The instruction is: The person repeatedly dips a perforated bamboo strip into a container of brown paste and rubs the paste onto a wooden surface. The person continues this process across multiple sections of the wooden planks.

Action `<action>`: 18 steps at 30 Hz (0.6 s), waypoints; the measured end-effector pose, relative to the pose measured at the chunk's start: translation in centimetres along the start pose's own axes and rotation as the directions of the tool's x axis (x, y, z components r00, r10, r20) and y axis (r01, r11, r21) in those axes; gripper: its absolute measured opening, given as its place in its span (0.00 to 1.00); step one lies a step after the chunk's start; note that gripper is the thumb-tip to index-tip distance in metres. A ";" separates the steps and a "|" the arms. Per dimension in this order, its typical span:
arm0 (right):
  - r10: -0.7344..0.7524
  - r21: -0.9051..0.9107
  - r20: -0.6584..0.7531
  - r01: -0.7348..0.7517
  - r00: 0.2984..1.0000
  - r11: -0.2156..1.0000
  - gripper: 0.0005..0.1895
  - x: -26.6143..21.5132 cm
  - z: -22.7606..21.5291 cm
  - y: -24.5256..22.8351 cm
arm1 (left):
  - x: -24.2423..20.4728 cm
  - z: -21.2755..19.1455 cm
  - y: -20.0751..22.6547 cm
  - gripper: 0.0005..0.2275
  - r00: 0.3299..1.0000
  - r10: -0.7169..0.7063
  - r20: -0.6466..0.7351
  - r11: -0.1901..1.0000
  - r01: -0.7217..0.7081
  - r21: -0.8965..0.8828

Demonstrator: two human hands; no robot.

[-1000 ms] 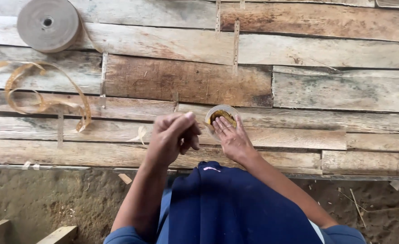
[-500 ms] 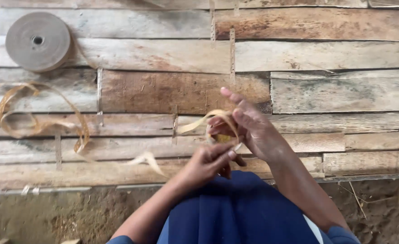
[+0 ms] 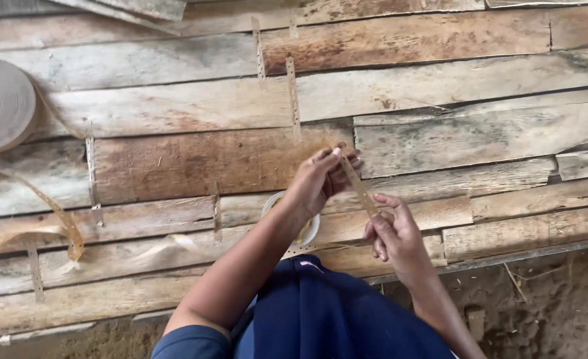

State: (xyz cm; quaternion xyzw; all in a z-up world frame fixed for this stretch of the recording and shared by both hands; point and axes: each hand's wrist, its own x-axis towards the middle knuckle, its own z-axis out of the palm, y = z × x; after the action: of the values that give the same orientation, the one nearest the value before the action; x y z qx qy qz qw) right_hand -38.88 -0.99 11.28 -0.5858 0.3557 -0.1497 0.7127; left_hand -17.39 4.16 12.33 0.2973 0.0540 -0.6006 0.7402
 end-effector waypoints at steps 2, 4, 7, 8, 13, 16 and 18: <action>0.017 -0.024 -0.050 -0.019 0.999 1.000 0.19 0.7 -1.3 2.5 | 4.4 -1.8 -0.9 0.13 0.997 0.034 -0.070 0.987 -0.023 0.159; 0.041 -0.060 -0.095 -0.047 0.995 0.997 0.16 0.9 -2.7 4.7 | 7.7 -2.6 -1.9 0.10 0.988 0.080 -0.131 0.953 -0.037 0.302; 0.135 0.048 -0.093 -0.131 0.986 0.990 0.13 1.9 -3.6 6.5 | 11.1 -2.2 -1.3 0.14 0.949 0.082 -0.303 0.884 0.072 0.463; 0.150 0.024 -0.118 -0.148 0.982 0.989 0.12 2.1 -3.7 6.5 | 12.0 -1.8 -1.4 0.12 0.948 0.124 -0.292 0.842 0.055 0.536; 0.243 0.057 -0.123 -0.238 0.962 0.970 0.12 3.4 -4.3 7.5 | 17.3 -5.6 -3.3 0.08 0.897 0.426 -0.114 0.585 -0.177 0.791; 0.273 0.116 -0.103 -0.261 0.956 0.958 0.11 4.5 -4.4 7.8 | 21.7 -9.3 -3.9 0.06 0.896 0.445 -0.009 0.256 -0.118 0.959; 0.286 0.110 -0.060 -0.278 0.956 0.954 0.10 5.5 -4.5 7.8 | 24.7 -11.2 -4.4 0.08 0.884 0.467 -0.038 -0.019 0.053 0.998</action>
State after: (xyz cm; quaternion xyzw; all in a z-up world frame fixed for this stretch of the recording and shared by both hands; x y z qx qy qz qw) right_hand -39.69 -5.58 1.83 -0.4866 0.4543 -0.0861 0.7412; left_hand -11.57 -11.80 -9.25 0.8369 -0.2898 -0.2744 0.3745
